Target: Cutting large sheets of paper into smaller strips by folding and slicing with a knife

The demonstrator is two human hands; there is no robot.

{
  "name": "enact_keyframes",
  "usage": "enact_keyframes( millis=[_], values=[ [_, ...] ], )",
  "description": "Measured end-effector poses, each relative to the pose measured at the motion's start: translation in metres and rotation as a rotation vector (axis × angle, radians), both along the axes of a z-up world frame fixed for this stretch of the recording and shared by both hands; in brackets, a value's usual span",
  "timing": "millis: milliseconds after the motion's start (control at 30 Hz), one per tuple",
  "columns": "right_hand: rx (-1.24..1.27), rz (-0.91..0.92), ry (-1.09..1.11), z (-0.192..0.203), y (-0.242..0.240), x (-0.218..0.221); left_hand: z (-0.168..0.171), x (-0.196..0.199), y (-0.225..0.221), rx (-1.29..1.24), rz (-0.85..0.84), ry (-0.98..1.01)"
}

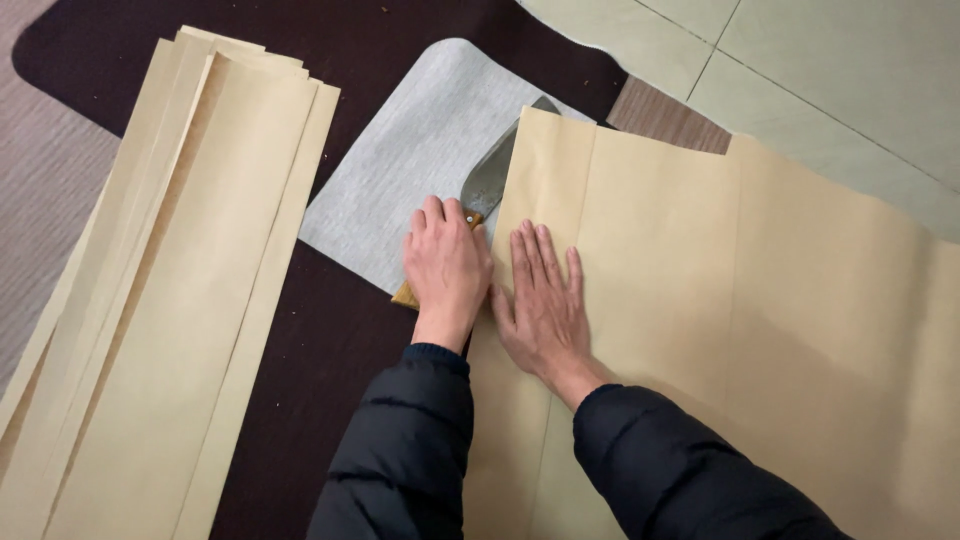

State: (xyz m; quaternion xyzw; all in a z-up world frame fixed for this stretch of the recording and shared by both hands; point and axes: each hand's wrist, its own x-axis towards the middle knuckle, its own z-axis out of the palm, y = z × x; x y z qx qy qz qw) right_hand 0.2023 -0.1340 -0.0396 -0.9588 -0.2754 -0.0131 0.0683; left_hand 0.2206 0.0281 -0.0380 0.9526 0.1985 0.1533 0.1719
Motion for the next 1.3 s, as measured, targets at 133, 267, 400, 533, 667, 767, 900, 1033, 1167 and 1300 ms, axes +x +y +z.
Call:
enact_keyframes(
  millis=[133, 267, 400, 533, 667, 767, 900, 1033, 1167, 1300],
  values=[
    [0.003, 0.003, 0.01, 0.0, 0.0, 0.002, 0.006, 0.009, -0.001, 0.006, 0.001, 0.017],
    [-0.009, -0.003, 0.02, -0.002, 0.0, 0.002, 0.007, 0.014, -0.003, -0.022, 0.042, -0.003],
    [0.101, 0.025, -0.045, 0.008, 0.0, -0.003, -0.012, -0.006, 0.007, -0.018, 0.057, -0.097],
    [0.222, 0.05, -0.133, -0.004, -0.002, 0.0, 0.004, -0.093, 0.025, 0.036, 0.049, -0.109],
    [0.244, 0.091, -0.394, -0.019, -0.008, 0.005, 0.003, -0.184, 0.034, 0.105, 0.081, -0.007],
    [0.194, 0.121, -0.477, -0.024, -0.008, 0.003, 0.003, -0.242, 0.04, 0.149, 0.069, 0.059],
    [0.048, 0.174, -0.464, -0.019, -0.006, -0.003, 0.0, -0.293, 0.044, 0.177, 0.04, 0.099],
    [-0.022, 0.063, -0.37, -0.022, -0.009, -0.019, 0.0, -0.314, 0.039, 0.153, 0.027, 0.112],
    [0.085, 0.045, 0.014, -0.004, -0.036, -0.05, 0.025, -0.337, 0.019, 0.152, 0.041, 0.162],
    [0.351, 0.023, 0.035, 0.023, -0.063, -0.105, 0.055, -0.368, -0.024, 0.242, -0.025, 0.063]
  ],
)
